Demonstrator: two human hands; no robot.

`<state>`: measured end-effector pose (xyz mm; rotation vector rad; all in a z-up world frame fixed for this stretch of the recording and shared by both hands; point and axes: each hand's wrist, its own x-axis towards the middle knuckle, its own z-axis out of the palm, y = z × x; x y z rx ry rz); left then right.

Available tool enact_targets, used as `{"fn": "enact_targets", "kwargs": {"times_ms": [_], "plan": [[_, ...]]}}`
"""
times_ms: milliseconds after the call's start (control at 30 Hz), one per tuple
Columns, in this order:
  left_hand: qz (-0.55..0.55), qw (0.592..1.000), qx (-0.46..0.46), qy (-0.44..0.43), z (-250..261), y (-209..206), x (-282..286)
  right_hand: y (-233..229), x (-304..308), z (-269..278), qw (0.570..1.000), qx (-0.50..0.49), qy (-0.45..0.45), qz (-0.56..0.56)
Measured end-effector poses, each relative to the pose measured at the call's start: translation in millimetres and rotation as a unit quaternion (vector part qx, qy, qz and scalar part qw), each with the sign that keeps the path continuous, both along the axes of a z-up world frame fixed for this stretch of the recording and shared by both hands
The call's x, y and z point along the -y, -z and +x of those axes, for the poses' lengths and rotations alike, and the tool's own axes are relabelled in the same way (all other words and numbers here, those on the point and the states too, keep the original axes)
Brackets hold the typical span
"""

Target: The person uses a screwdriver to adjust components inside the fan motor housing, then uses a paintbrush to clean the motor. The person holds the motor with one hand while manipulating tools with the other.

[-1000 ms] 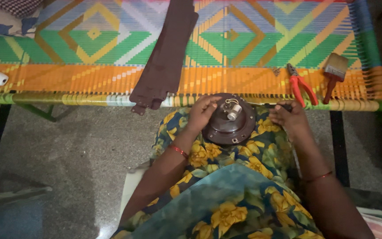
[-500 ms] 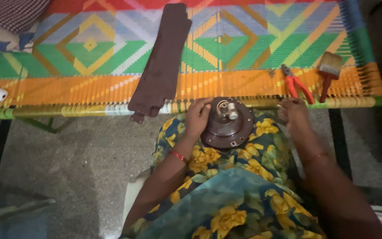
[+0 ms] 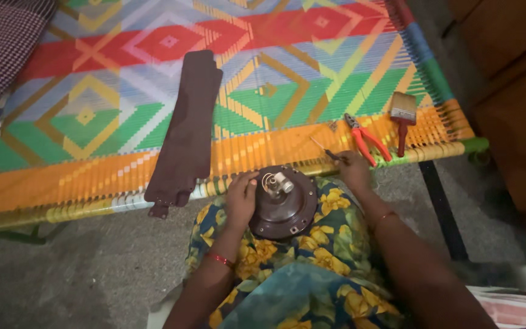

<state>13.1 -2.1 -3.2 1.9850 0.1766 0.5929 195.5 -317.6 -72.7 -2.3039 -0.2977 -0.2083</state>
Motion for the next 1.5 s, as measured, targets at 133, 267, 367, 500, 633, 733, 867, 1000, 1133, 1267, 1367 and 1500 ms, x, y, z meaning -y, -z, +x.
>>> {"fn": "enact_targets", "kwargs": {"times_ms": [133,267,367,500,633,733,867,1000,1133,1267,1367,1500], "plan": [[0.015,1.000,0.008,-0.003,1.6,1.4,-1.0,-18.2,-16.9,-12.6,0.995,0.058,0.059,-0.057],[-0.005,1.000,0.016,-0.001,1.5,5.0,-1.0,-33.0,-36.6,-25.2,0.998,-0.041,-0.037,-0.032],[-0.010,0.999,-0.008,-0.036,1.6,7.5,-3.3,-39.2,-51.3,-43.2,0.982,-0.092,-0.126,-0.108],[0.237,0.965,-0.095,-0.060,4.2,-1.7,-6.6,-54.3,-65.6,-55.1,0.979,-0.045,-0.157,-0.125],[0.285,0.914,-0.271,-0.097,-0.7,-20.3,-6.7,-67.5,-75.0,-62.8,0.963,-0.085,-0.153,-0.205],[0.297,0.889,-0.343,-0.064,-1.9,-29.9,-9.6,-66.0,-75.9,-63.8,0.964,-0.091,-0.146,-0.204],[0.254,0.906,-0.337,-0.037,-1.6,-27.4,-12.8,-50.8,-67.9,-56.6,0.973,-0.069,-0.168,-0.141],[0.251,0.921,-0.291,-0.065,3.3,-12.4,-15.9,-32.2,-67.2,-44.8,0.976,0.013,-0.177,-0.123],[0.211,0.942,-0.242,-0.101,10.3,0.7,-24.7,-29.7,-79.0,-36.7,0.978,-0.064,-0.184,-0.073],[0.224,0.943,-0.218,-0.115,16.3,-2.9,-31.6,-43.0,-92.4,-36.6,0.979,-0.058,-0.173,-0.090],[0.233,0.928,-0.269,-0.110,16.4,-19.1,-30.7,-51.3,-99.1,-35.6,0.981,-0.067,-0.160,-0.081],[0.310,0.922,-0.185,-0.138,13.1,-47.1,-24.5,-45.3,-97.1,-31.7,0.979,-0.115,-0.158,-0.059]]}}
